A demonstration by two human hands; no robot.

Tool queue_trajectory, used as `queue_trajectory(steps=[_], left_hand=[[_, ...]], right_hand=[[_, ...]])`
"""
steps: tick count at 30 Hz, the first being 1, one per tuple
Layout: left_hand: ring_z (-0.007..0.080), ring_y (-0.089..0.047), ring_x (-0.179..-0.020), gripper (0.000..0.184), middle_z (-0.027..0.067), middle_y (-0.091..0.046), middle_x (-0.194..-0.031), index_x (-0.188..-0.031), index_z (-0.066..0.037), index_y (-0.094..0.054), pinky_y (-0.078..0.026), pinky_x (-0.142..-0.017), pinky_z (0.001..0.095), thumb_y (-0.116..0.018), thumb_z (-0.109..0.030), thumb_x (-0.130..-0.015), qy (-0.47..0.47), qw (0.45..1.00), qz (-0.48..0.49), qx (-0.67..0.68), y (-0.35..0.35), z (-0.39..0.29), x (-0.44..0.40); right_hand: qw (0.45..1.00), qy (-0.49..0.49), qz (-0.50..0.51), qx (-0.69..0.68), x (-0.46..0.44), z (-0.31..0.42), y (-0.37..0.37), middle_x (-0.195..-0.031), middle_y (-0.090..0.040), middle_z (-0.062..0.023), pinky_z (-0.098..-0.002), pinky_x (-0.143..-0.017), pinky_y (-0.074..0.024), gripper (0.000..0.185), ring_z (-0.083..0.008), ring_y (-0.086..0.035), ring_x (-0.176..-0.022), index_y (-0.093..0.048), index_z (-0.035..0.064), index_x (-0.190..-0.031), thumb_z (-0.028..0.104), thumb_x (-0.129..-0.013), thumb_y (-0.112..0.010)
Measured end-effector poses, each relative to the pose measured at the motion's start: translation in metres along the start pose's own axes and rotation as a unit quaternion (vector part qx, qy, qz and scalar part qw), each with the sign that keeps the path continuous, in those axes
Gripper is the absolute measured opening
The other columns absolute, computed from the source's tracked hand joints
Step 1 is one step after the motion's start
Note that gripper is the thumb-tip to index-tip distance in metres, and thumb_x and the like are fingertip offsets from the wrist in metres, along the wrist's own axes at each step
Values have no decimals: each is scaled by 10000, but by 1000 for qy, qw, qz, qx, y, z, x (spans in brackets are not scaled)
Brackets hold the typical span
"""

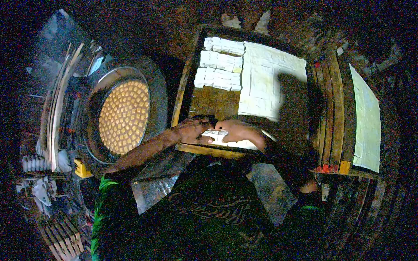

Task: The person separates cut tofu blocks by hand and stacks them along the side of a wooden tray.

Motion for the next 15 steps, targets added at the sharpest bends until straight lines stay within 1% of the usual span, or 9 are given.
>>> queue_trajectory(steps=[2, 4, 7, 9, 10, 11, 12, 14, 15], left_hand=[[386, -530, -1128, 639, 220, -502, -1262, -1244, -38, -504, -440, -954, 480, -477, -569, -890, 33, 999, 41, -4, 10, -7, -1], [388, -555, -1084, 619, 206, -529, -1228, -1221, -48, -522, -453, -927, 484, -481, -568, -888, 41, 998, 52, -5, 15, -11, -3], [389, -597, -993, 583, 178, -570, -1165, -1175, -62, -553, -479, -869, 489, -500, -562, -878, 52, 996, 66, -19, 23, -16, -5], [388, -615, -945, 566, 165, -585, -1135, -1151, -66, -565, -491, -837, 490, -516, -555, -871, 56, 995, 70, -32, 23, -17, -4], [374, -625, -908, 551, 153, -591, -1106, -1143, -66, -566, -506, -804, 471, -534, -540, -862, 25, 997, 45, -60, 21, -18, -1], [360, -636, -871, 537, 140, -598, -1077, -1135, -67, -567, -521, -772, 452, -552, -524, -852, -7, 996, 20, -88, 19, -19, 2], [360, -636, -871, 537, 140, -598, -1077, -1135, -67, -567, -521, -772, 452, -552, -524, -852, -6, 996, 20, -89, 14, -18, 4], [312, -643, -808, 500, 125, -606, -1005, -1118, -74, -571, -534, -720, 408, -571, -493, -844, -65, 988, -74, -117, -2, -11, 6], [281, -642, -741, 450, 106, -600, -983, -1061, -80, -572, -539, -619, 391, -564, -479, -853, -166, 956, -191, -150, -2, -5, 4]], right_hand=[[1000, 14, -14, 5, 1, 0, -1, -1144, -583, -174, -397, -913, -445, 582, -314, -556, -1059, -518, 76, -1221, 226, -707, -747], [998, -47, -3, 29, 5, 2, 2, -1164, -581, -159, -395, -913, -445, 589, -303, -552, -1078, -515, 71, -1213, 229, -701, -759], [998, -55, 11, -1, -3, -16, -5, -1124, -604, -153, -396, -883, -459, 599, -308, -572, -1055, -518, 56, -1199, 227, -685, -774], [999, -33, 11, 15, 7, 3, 5, -1089, -613, -163, -401, -871, -464, 575, -329, -582, -1031, -522, 49, -1180, 208, -688, -773], [999, -11, 11, 31, 11, 11, 9, -1055, -621, -172, -406, -859, -469, 552, -349, -591, -1006, -526, 41, -1162, 190, -690, -773], [998, 16, -41, 51, 8, 4, 1, -981, -629, -188, -420, -799, -481, 520, -361, -604, -939, -542, 25, -1121, 170, -673, -762], [992, 43, -92, 70, 13, 19, -2, -907, -638, -204, -434, -739, -493, 487, -374, -616, -871, -559, 9, -1081, 149, -656, -751], [990, 11, -120, 79, 31, 33, -8, -951, -615, -219, -448, -753, -485, 506, -389, -595, -909, -521, -6, -1110, 122, -675, -746], [983, 14, -148, 106, 33, 34, -10, -931, -603, -234, -467, -761, -470, 481, -404, -589, -918, -488, 9, -1133, 113, -725, -720]])
Point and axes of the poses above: each hand's wrist, its own x-axis away from the middle knuckle, its own y-axis out of the back of the hand, z = x × y, the point moved 1 cm from there along -x, towards the middle knuckle
